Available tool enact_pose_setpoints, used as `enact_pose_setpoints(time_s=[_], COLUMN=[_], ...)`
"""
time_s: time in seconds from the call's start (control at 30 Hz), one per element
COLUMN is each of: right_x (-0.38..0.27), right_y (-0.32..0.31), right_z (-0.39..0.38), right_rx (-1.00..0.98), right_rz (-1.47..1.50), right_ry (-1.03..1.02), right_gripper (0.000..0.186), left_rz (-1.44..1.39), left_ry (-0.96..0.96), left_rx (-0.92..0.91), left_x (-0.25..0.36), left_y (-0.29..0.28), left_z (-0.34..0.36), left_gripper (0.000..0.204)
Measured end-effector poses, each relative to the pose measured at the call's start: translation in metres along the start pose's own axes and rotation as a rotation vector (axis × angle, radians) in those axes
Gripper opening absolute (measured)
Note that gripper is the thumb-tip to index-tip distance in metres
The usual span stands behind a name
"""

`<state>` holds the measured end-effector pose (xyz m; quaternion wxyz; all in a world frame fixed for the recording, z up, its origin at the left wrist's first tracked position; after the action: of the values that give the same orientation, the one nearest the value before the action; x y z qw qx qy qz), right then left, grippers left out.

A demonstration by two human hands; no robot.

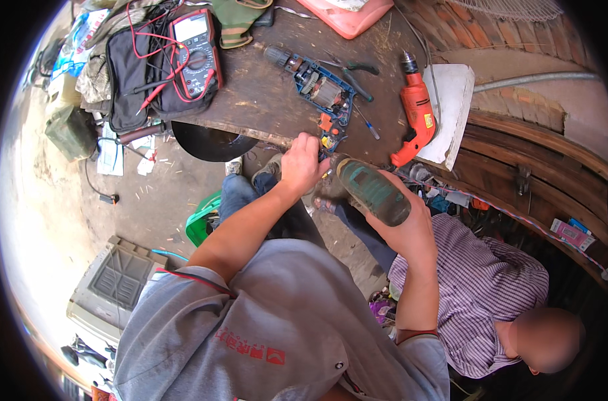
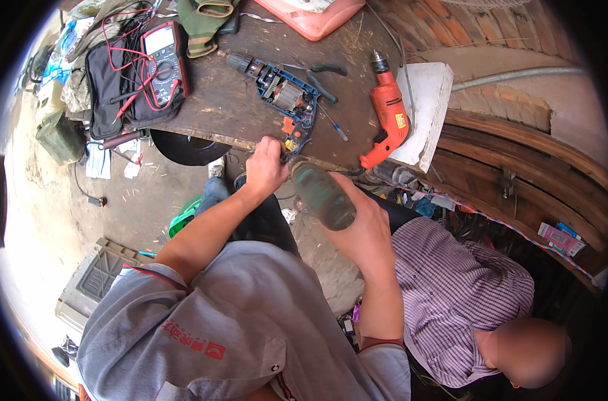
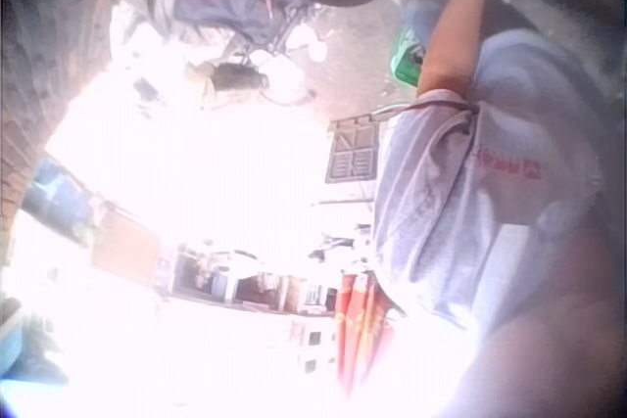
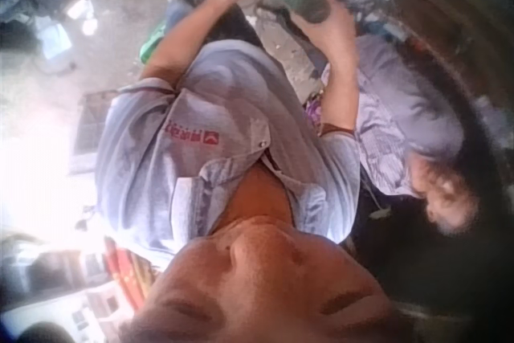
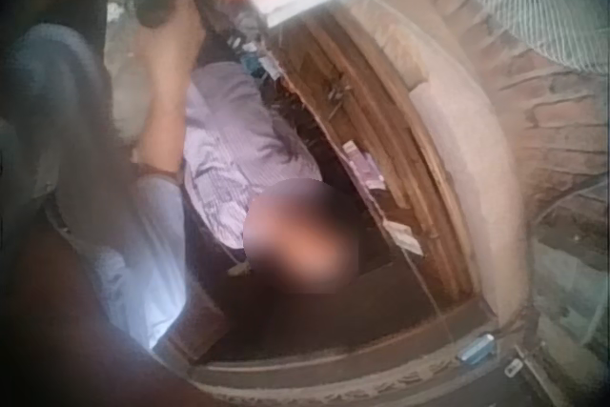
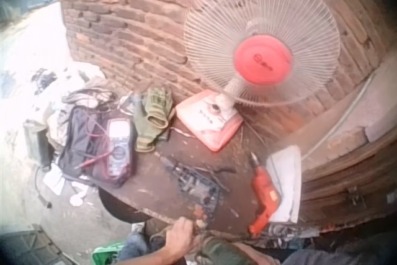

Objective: The person works on a disassembled power drill at a cluttered workbench. They connect wires to the internal components, use a multimeter to test continuity, and manipulate small parts with their hands. The drill remains open on the table throughout the clip.

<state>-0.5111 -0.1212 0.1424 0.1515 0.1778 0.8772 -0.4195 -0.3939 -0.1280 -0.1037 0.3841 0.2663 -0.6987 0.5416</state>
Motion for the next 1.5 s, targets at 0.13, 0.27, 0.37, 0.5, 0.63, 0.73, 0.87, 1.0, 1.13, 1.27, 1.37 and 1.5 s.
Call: enact_pose_setpoints(time_s=[0.13, 0.27, 0.37, 0.5, 0.63, 0.73, 0.87, 1.0, 1.13, 1.27, 1.37, 1.5], right_x=[0.000, -0.004, -0.004, -0.003, -0.005, -0.003, 0.002, 0.006, 0.012, 0.029, 0.035, 0.043], right_y=[0.000, 0.000, 0.001, 0.002, 0.001, 0.001, 0.001, 0.001, 0.003, 0.005, 0.005, 0.006], right_z=[0.001, 0.000, -0.003, -0.005, -0.005, -0.006, -0.007, -0.007, -0.008, -0.015, -0.020, -0.023], right_rx=[-0.006, -0.021, -0.015, -0.001, 0.000, -0.001, 0.007, 0.005, 0.028, 0.058, 0.071, 0.074], right_rz=[-0.008, -0.010, 0.000, -0.022, -0.020, -0.007, 0.006, 0.019, 0.085, 0.262, 0.327, 0.340], right_ry=[-0.033, -0.023, -0.019, -0.001, -0.009, -0.024, -0.039, -0.029, -0.039, -0.070, -0.050, -0.025], right_gripper=[0.057, 0.056, 0.055, 0.056, 0.055, 0.055, 0.055, 0.055, 0.053, 0.054, 0.042, 0.036], left_rz=[0.000, -0.003, -0.011, -0.013, -0.017, -0.018, -0.024, -0.011, 0.008, -0.004, -0.009, -0.011], left_ry=[0.004, 0.005, 0.009, 0.009, 0.012, 0.001, 0.013, 0.058, 0.079, 0.078, 0.075, 0.080], left_rx=[-0.001, -0.003, 0.001, 0.005, 0.025, 0.020, 0.040, 0.075, 0.086, 0.108, 0.114, 0.113], left_x=[0.001, 0.001, 0.002, 0.002, 0.003, 0.004, 0.007, 0.007, 0.012, 0.012, 0.010, 0.010], left_y=[-0.001, -0.002, -0.004, -0.004, -0.006, -0.006, -0.007, -0.007, -0.013, -0.012, -0.010, -0.010], left_z=[0.000, 0.000, 0.000, 0.000, -0.001, -0.002, -0.005, -0.007, -0.008, -0.008, -0.007, -0.007], left_gripper=[0.046, 0.046, 0.046, 0.045, 0.044, 0.043, 0.041, 0.040, 0.038, 0.036, 0.036, 0.036])
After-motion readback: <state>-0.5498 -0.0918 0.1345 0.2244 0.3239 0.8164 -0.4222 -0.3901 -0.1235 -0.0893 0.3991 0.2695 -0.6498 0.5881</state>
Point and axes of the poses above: each hand's wrist, its own z-axis towards the middle knuckle, its own y-axis out of the palm, x = y × z, the point moved 4 cm from there along z, towards the middle knuckle, and after that the axes turned 13 degrees about -x, right-handed, at the moved point
